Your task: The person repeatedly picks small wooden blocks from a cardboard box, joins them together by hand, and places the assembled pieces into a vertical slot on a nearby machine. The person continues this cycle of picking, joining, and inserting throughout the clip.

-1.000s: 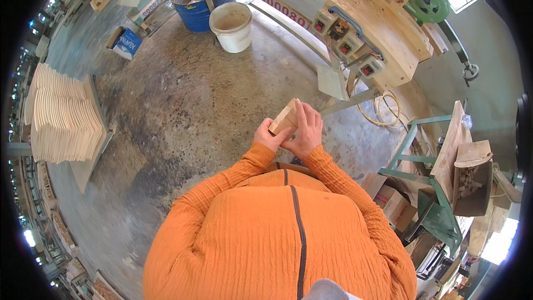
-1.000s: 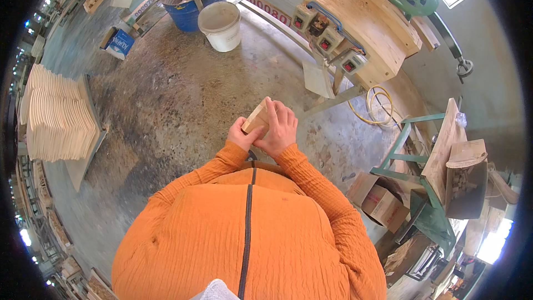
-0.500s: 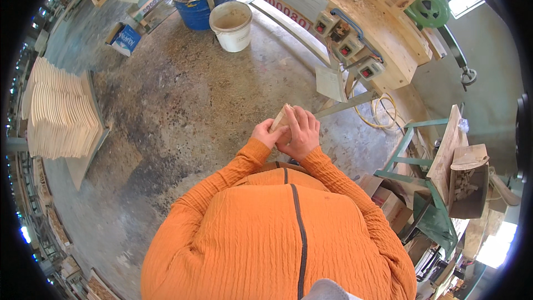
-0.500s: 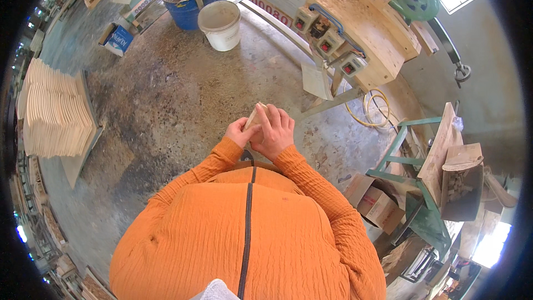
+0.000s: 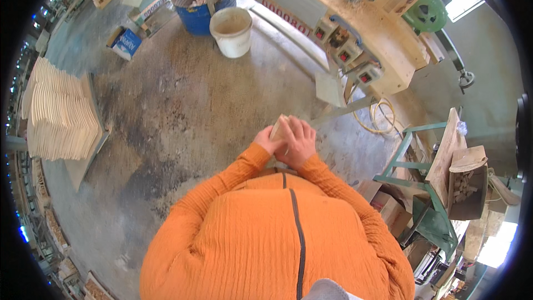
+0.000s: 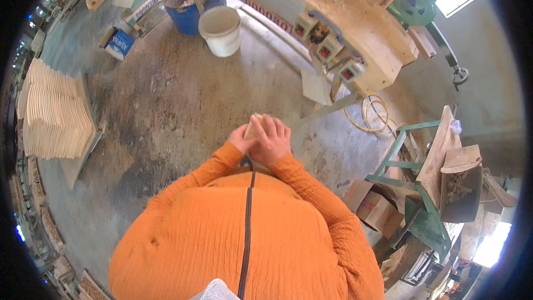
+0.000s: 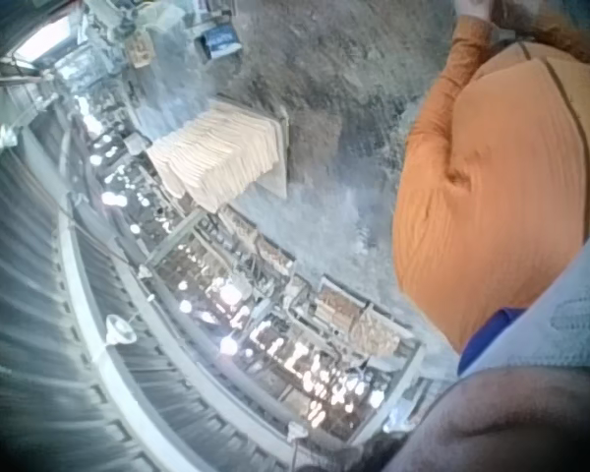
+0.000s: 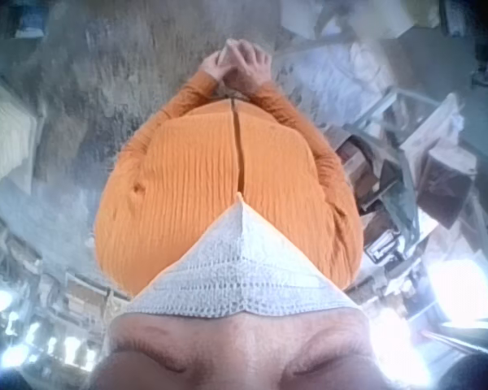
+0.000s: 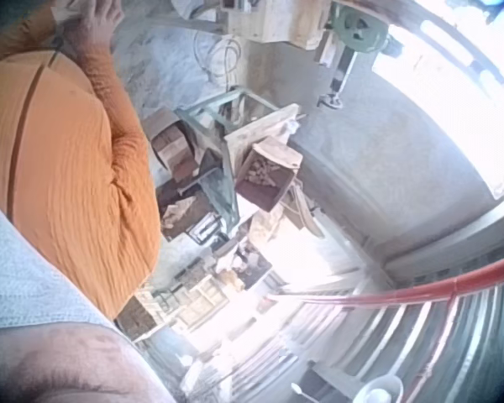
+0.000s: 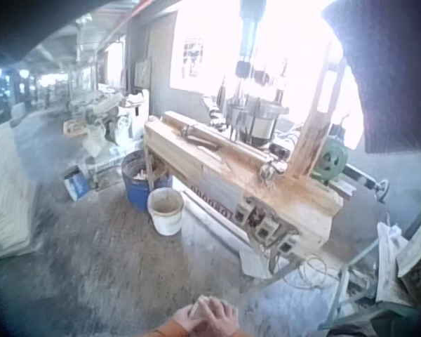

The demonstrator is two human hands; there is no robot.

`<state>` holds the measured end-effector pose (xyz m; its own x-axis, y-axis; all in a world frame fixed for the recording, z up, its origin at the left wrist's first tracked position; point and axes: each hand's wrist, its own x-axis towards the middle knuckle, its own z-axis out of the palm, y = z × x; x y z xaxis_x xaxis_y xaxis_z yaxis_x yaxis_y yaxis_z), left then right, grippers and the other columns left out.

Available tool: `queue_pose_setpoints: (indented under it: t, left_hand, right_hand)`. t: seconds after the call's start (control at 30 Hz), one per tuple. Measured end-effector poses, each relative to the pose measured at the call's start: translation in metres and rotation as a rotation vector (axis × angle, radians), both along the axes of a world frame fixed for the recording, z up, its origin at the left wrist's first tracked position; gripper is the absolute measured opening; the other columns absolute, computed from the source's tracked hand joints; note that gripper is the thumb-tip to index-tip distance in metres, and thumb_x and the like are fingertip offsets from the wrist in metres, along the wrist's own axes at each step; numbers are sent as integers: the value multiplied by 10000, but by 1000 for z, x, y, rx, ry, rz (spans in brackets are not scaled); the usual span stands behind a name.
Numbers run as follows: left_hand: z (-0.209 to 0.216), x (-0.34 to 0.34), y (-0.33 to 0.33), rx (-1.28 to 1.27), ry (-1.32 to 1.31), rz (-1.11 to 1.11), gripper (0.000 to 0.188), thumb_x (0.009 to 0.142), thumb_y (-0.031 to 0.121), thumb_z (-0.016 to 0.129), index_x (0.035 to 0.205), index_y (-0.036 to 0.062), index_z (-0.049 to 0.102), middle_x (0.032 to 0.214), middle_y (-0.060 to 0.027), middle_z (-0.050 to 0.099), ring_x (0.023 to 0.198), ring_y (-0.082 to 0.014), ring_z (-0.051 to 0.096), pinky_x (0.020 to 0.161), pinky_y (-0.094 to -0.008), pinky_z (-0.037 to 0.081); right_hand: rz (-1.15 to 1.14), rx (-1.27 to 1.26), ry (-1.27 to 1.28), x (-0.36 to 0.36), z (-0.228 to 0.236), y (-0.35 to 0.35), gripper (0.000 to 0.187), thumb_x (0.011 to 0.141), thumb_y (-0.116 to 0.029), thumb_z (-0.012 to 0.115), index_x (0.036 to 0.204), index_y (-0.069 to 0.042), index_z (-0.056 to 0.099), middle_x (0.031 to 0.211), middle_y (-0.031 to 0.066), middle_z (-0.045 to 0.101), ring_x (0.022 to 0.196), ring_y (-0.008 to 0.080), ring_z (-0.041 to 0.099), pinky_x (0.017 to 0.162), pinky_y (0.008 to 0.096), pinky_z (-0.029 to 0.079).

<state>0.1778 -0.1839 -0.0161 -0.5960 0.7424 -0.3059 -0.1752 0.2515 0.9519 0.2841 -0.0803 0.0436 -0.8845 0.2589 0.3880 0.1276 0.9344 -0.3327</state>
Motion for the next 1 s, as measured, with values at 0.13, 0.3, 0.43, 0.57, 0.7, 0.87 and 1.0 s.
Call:
queue_pose_setpoints:
  t: [0.13, 0.3, 0.43, 0.57, 0.7, 0.87, 1.0]
  left_hand:
    - [-3, -2, 0, -16, -73, 15, 478, 765, 211, 771, 1160, 16, 586, 1048, -84, 665, 949, -163, 615, 823, -324, 509]
    - [-7, -8, -4, -41, -114, 51, 464, 769, 218, 773, 1147, 18, 595, 1068, -71, 658, 947, -158, 613, 818, -317, 507]
    - [-13, -14, -3, -10, -89, 89, 472, 776, 233, 770, 1157, 18, 591, 1085, -77, 654, 966, -169, 613, 836, -330, 504]
    - [-16, -22, -11, 98, 7, 53, 502, 813, 256, 750, 1214, 18, 564, 1134, -88, 636, 1008, -177, 610, 871, -347, 502]
    - [-8, -31, -11, 246, -477, -58, 518, 889, 296, 660, 1309, 43, 493, 1202, -91, 604, 1069, -206, 599, 896, -370, 501]
    - [17, -28, -34, 245, -994, -109, 510, 951, 340, 545, 1369, 75, 424, 1276, -105, 556, 1146, -249, 562, 943, -403, 480]
    - [20, -33, -37, 245, -1016, -149, 525, 952, 312, 542, 1392, 73, 386, 1315, -114, 526, 1184, -256, 536, 976, -405, 458]
  right_hand:
    - [33, 34, -13, -1, 3, -1, 932, 524, -299, 798, 1379, -164, 451, 1291, 109, 465, 1166, 316, 444, 930, 467, 347]
    - [81, 44, -79, -5, 1, -3, 940, 531, -294, 806, 1387, -182, 434, 1293, 102, 457, 1161, 315, 444, 918, 466, 350]
    - [72, 30, 11, -13, 1, -5, 809, 572, -268, 766, 1326, -163, 491, 1250, 106, 493, 1140, 317, 461, 911, 462, 361]
    - [93, 28, 25, -21, -4, -9, 802, 590, -267, 754, 1336, -161, 479, 1222, 103, 504, 1117, 313, 472, 898, 461, 370]
    - [57, -154, -159, -17, -1, 0, 1060, 554, -340, 815, 1467, -187, 298, 1308, 130, 440, 1190, 340, 421, 949, 487, 345]
    - [52, -353, -63, -13, -1, 14, 1099, 553, -364, 823, 1477, -148, 269, 1352, 150, 414, 1214, 364, 408, 980, 495, 338]
    - [121, -334, -6, -12, 5, 16, 1079, 563, -376, 821, 1464, -111, 289, 1352, 155, 415, 1228, 360, 401, 991, 493, 337]
